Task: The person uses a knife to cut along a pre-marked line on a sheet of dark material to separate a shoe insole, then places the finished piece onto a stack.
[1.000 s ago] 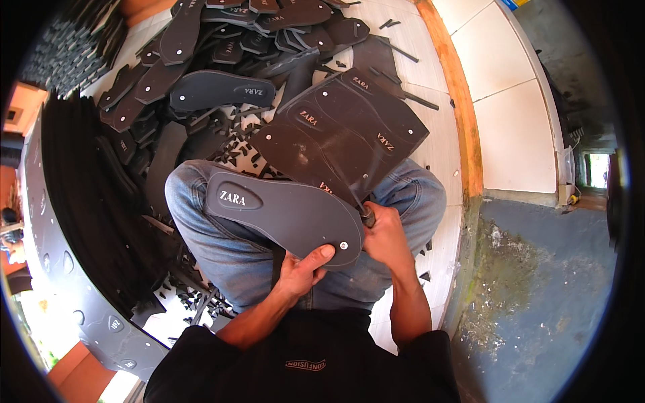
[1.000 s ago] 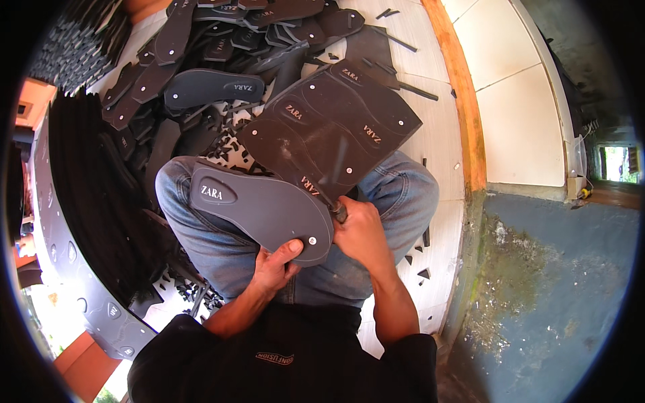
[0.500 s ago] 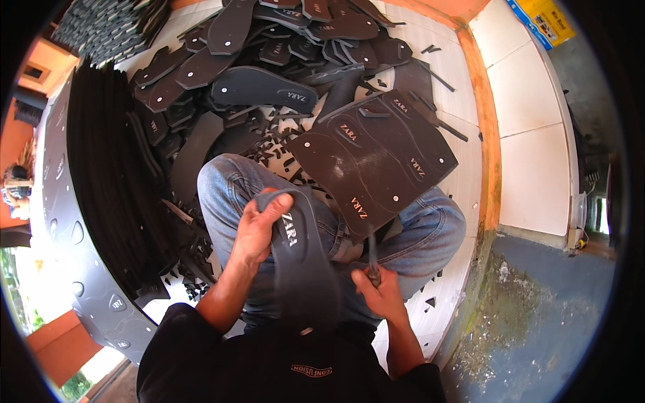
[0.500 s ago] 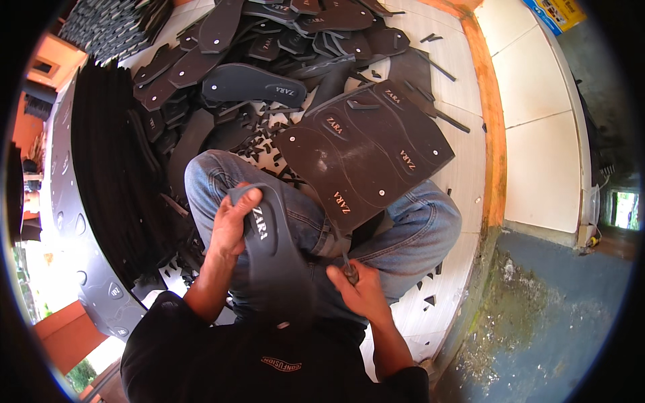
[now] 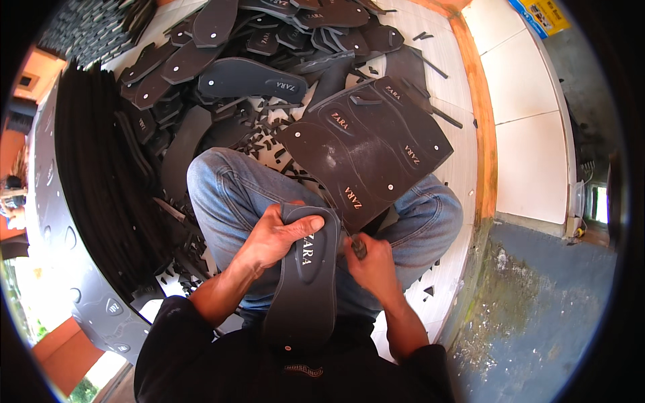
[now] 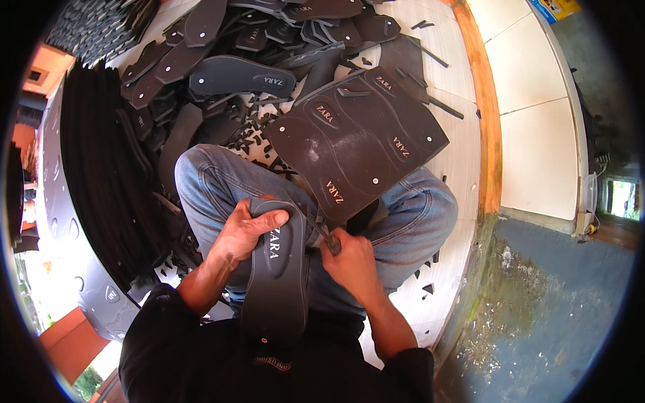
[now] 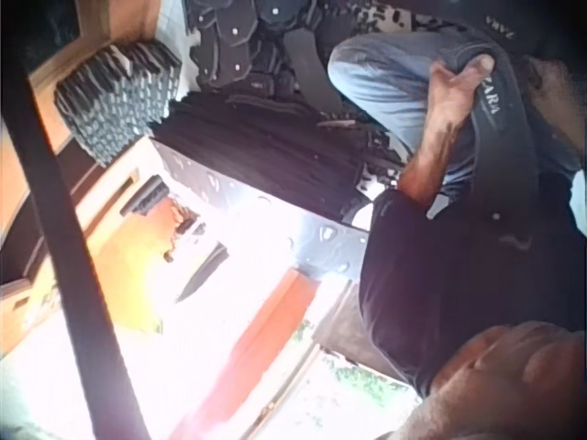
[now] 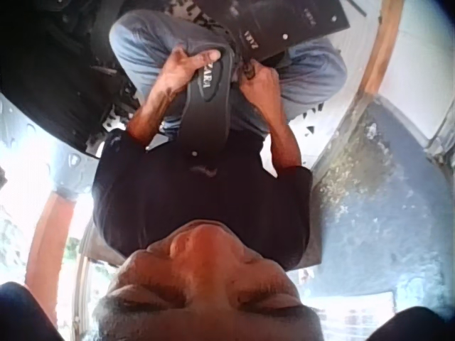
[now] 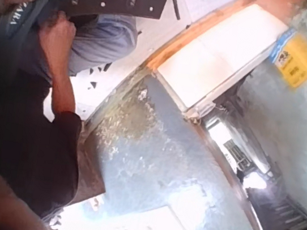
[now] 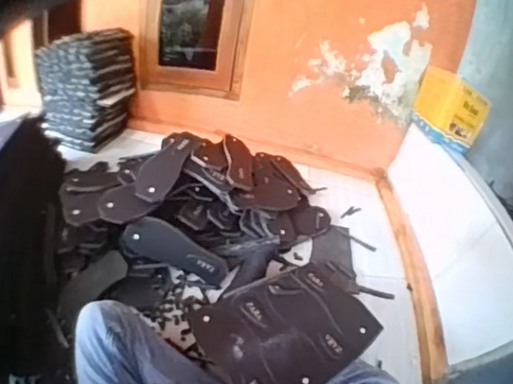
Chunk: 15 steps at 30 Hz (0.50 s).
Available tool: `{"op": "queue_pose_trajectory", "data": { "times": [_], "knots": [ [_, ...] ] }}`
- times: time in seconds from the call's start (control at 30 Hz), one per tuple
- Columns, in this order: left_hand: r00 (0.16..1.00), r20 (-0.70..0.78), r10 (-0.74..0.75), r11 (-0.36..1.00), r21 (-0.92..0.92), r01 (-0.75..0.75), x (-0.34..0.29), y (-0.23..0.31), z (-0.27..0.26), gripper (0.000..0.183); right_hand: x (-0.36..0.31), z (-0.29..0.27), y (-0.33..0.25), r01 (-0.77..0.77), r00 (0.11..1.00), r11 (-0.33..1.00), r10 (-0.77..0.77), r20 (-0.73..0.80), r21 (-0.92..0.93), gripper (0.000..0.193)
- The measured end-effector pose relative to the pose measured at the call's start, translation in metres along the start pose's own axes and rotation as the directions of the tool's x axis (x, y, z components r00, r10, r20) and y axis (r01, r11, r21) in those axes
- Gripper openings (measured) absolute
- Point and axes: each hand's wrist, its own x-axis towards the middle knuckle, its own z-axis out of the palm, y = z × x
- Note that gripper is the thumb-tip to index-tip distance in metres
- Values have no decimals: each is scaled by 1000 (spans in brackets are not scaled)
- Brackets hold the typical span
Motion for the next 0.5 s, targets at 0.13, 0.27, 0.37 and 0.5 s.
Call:
{"op": "queue_pose_trajectory", "data": {
  "times": [0.13,0.27,0.37,0.5],
  "knots": [
    [999,-32,1,995,105,2,0,1,5,30,41,0,-7,181,982,954,-163,-94,240,19],
    [788,-579,209,930,-132,-344,14,1,-38,21,33,-23,29,-193,954,924,256,-159,330,25],
    [688,-647,328,761,-251,-599,10,19,-44,20,2,-23,72,-283,875,836,426,-230,471,31],
    [948,-278,154,869,-419,-264,12,-10,17,24,-21,-20,48,-287,890,870,397,-224,402,37]
  ]
}}
